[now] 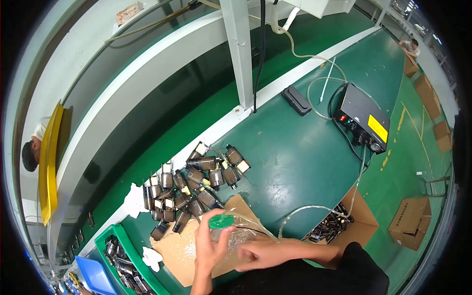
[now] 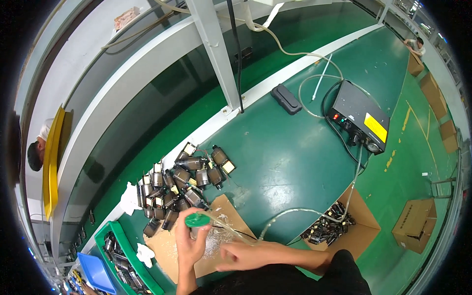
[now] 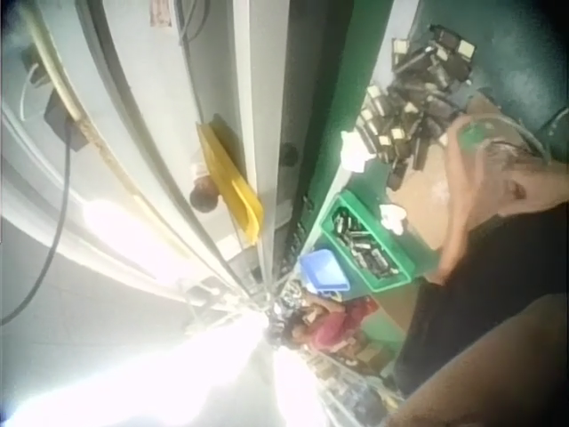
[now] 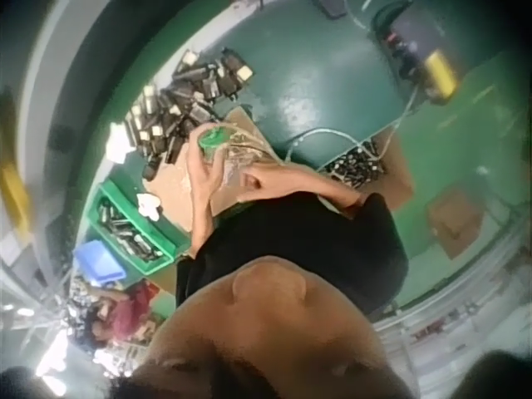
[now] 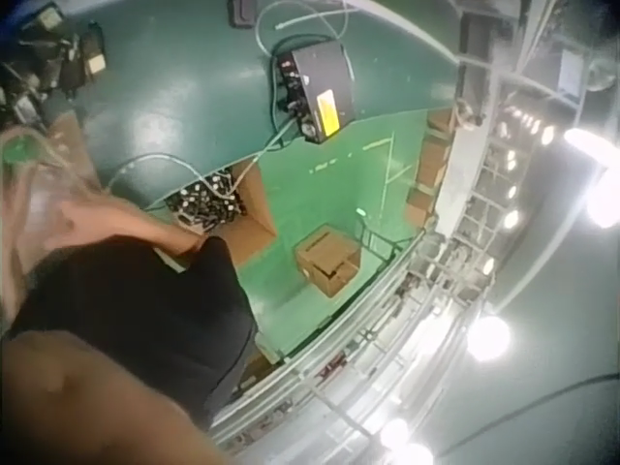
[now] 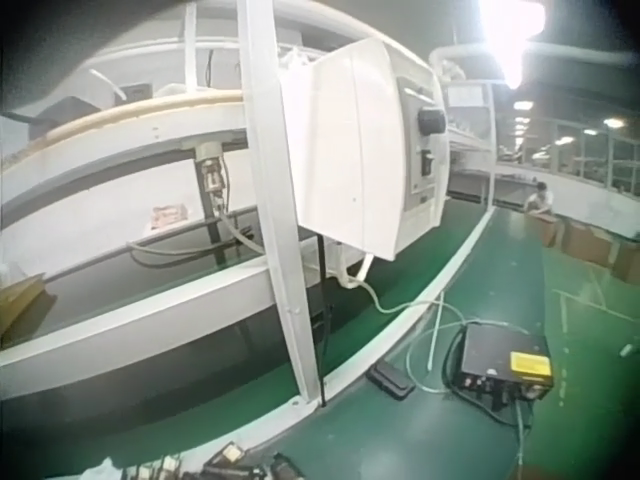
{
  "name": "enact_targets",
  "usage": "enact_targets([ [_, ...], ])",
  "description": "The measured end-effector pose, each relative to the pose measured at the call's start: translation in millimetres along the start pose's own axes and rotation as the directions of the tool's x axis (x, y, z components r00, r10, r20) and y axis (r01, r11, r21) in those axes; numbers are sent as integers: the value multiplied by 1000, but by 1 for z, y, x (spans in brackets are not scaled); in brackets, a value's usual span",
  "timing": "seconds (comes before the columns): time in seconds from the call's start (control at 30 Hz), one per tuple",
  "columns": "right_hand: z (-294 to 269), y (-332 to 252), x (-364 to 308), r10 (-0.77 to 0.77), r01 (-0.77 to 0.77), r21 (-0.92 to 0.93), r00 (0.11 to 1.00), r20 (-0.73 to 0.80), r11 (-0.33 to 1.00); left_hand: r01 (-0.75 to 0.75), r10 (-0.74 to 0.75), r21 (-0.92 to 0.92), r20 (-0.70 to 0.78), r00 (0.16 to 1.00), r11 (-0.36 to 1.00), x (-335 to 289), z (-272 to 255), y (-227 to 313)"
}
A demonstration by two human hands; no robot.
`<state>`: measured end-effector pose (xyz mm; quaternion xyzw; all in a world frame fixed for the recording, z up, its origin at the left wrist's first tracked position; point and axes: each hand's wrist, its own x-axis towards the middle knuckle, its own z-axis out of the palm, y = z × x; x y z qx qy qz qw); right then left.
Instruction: The person applies glue or sealant to small electronic components using a syringe.
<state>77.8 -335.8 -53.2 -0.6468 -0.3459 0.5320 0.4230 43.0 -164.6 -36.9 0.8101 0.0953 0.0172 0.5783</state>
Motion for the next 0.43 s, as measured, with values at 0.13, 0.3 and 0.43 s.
enact_targets([
  [0.13,-67,8,-77,-311,262,198,908,281,945,-90,99,61,-148,984,994,-2,-1,-2],
  [0.3,-202,6,-73,-122,183,87,874,-470,979,-91,96,40,-169,981,995,-4,-5,-4],
  [0.43,-335,52,27,-406,-315,-478,267,-874,820,-190,204,89,-199,959,978,-4,-4,-11],
])
